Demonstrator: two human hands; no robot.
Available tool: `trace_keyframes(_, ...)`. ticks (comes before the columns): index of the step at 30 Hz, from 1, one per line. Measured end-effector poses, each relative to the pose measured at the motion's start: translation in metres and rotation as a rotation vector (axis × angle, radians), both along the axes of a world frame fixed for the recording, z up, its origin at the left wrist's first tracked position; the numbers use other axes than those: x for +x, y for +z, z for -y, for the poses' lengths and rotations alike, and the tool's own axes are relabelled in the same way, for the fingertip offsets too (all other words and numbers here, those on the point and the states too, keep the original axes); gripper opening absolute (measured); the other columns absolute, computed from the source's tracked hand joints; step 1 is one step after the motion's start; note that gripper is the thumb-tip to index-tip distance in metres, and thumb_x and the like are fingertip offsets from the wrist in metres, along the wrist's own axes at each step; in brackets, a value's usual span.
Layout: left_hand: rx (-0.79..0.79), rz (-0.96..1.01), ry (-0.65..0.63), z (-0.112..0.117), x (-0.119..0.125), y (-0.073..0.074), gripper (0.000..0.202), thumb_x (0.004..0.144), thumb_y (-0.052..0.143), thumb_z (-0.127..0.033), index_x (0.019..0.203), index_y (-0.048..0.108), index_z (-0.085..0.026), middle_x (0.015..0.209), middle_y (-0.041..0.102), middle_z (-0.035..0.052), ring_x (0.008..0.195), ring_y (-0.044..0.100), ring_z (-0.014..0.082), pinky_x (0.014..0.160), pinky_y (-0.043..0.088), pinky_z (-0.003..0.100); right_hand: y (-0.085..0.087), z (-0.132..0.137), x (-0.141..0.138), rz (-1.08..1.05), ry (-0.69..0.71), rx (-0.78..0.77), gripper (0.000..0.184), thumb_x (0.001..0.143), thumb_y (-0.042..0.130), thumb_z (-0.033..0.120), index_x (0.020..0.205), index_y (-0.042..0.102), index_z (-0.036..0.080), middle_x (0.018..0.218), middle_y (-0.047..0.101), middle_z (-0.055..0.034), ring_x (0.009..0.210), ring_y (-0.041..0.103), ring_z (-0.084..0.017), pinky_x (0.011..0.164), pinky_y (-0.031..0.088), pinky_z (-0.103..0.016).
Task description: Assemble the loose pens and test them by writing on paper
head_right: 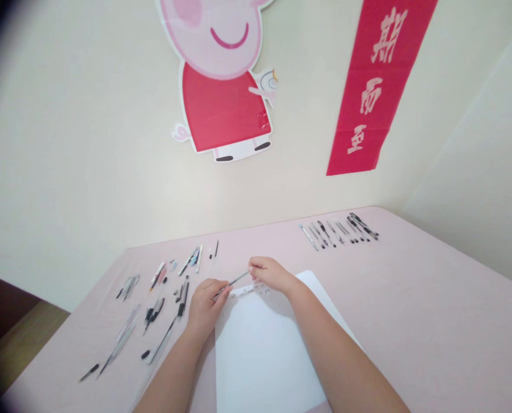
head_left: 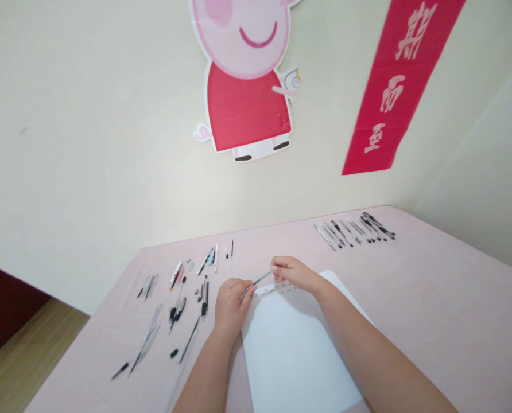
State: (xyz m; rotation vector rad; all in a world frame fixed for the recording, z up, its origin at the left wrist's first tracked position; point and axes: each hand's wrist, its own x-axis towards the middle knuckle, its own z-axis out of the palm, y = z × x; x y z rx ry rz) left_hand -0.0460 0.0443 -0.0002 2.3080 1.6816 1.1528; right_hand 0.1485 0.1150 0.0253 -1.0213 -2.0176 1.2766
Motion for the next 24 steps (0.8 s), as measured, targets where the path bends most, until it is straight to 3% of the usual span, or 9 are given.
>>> trace_keyframes(4, -0.025, 0.027, 0.008, 0.000, 0.000, -0.002, 0.021, 0.081, 0.050, -0.032, 0.079, 0.065, -0.017, 0.071, 0.066, 0.0053, 0.070, 0.058, 0.0175, 0.067, 0.044, 0.032, -0.001, -0.001, -0.001, 0.118, -0.048, 0.195, 0.016, 0.081, 0.044, 0.024, 0.074, 0.055, 0.015, 0.069, 0.056, -0.0006, 0.065, 0.051, -0.012, 0.059, 0.039, -0.021)
trace_keyframes(8, -0.043, 0.036, 0.046, 0.000, -0.001, -0.004, 0.023, 0.081, 0.048, -0.033, 0.077, 0.065, -0.018, 0.069, 0.065, 0.0043, 0.069, 0.056, 0.0168, 0.065, 0.042, 0.031, 0.007, 0.005, -0.004, 0.281, -0.243, 0.510, 0.022, 0.081, 0.048, 0.022, 0.099, 0.059, 0.017, 0.090, 0.058, -0.0065, 0.083, 0.051, -0.016, 0.076, 0.038, -0.027)
trace_keyframes(10, -0.051, 0.041, 0.066, 0.000, -0.001, -0.004, 0.024, 0.081, 0.048, -0.033, 0.076, 0.065, -0.018, 0.068, 0.065, 0.0040, 0.068, 0.056, 0.0166, 0.064, 0.042, 0.031, 0.012, 0.013, -0.007, 0.350, -0.315, 0.580, 0.027, 0.082, 0.047, 0.023, 0.106, 0.058, 0.018, 0.093, 0.058, -0.0080, 0.086, 0.051, -0.017, 0.080, 0.037, -0.028)
trace_keyframes(18, -0.075, 0.068, 0.041, 0.001, 0.007, 0.000, 0.025, 0.082, 0.047, -0.034, 0.076, 0.065, -0.018, 0.069, 0.065, 0.0039, 0.068, 0.057, 0.0161, 0.065, 0.043, 0.030, 0.005, 0.047, -0.023, 0.448, -0.139, 0.525, 0.045, 0.082, 0.043, 0.019, 0.127, 0.044, 0.021, 0.091, 0.066, -0.0075, 0.081, 0.058, -0.019, 0.073, 0.041, -0.027)
trace_keyframes(22, -0.131, 0.086, -0.017, 0.004, 0.013, 0.003, 0.027, 0.082, 0.046, -0.036, 0.079, 0.065, -0.018, 0.071, 0.065, 0.0047, 0.069, 0.057, 0.0168, 0.065, 0.043, 0.031, -0.001, 0.050, -0.025, 0.389, -0.169, 0.493, 0.042, 0.080, 0.043, 0.015, 0.122, 0.049, 0.019, 0.106, 0.063, -0.0089, 0.093, 0.057, -0.019, 0.081, 0.040, -0.027)
trace_keyframes(24, -0.179, 0.118, -0.077, 0.005, 0.016, 0.005, 0.029, 0.083, 0.044, -0.038, 0.083, 0.065, -0.018, 0.074, 0.066, 0.0054, 0.071, 0.058, 0.0174, 0.067, 0.044, 0.031, -0.003, 0.048, -0.023, 0.372, -0.202, 0.473, 0.037, 0.079, 0.044, 0.015, 0.115, 0.053, 0.020, 0.103, 0.064, -0.0080, 0.090, 0.058, -0.019, 0.079, 0.040, -0.027)
